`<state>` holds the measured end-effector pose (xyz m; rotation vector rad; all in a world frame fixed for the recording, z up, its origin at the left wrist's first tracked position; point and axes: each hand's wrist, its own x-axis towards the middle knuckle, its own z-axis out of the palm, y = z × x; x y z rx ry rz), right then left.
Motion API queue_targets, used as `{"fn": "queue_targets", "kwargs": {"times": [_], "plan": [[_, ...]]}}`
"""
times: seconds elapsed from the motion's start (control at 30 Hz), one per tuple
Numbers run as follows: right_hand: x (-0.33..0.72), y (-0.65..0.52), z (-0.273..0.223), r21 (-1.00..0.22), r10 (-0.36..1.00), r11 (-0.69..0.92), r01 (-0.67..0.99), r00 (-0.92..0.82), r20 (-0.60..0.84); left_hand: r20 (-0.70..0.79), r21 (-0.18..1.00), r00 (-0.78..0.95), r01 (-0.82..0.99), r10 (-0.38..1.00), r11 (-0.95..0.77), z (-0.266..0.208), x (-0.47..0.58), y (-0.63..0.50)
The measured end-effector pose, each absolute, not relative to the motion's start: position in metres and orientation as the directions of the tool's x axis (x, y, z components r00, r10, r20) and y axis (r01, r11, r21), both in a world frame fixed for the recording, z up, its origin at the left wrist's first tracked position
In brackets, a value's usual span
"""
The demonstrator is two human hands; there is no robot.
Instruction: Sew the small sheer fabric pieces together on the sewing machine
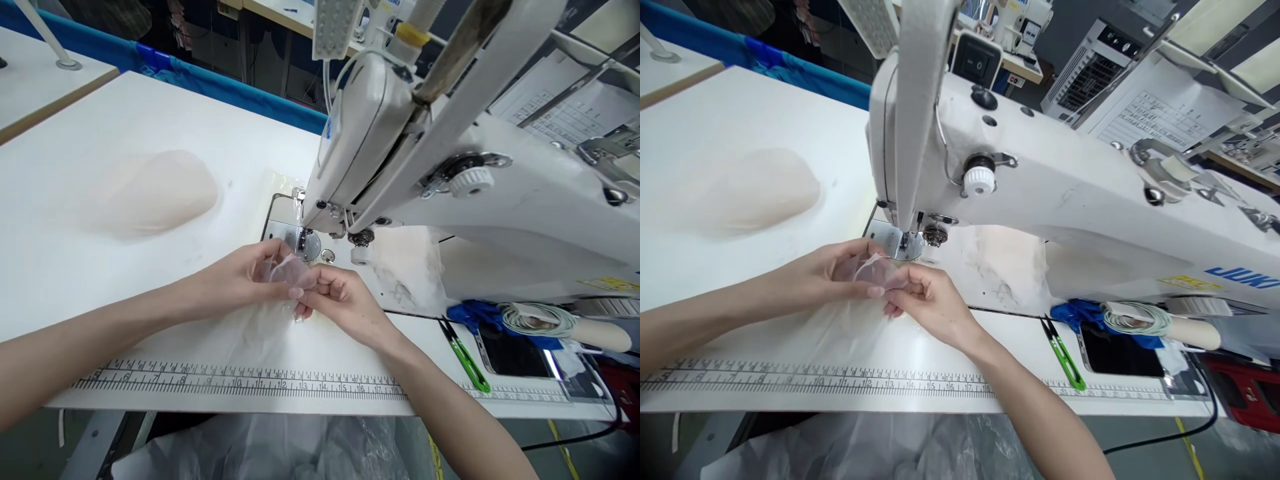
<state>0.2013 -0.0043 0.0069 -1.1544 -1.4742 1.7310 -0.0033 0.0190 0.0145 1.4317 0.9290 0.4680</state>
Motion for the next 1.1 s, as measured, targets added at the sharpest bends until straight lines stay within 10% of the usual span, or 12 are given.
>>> {"fn": "queue_targets", "kwargs": {"times": [0.57, 1.1], "plan": [[0.207, 0.001, -0.006, -0.971, 0.977, -0.035, 0.236, -0.195, -0.082, -0.182, 0.937, 0.475, 0.348, 0.861, 0.006, 0.006, -0.003, 0.021], [0.199, -0.008, -0.003, -0.991, 0.968, -0.130, 0.008, -0.214, -0.129, 0.114, 0.774, 0.503, 0.496, 0.857, -0.393, 0.004, -0.001, 0.012]]}}
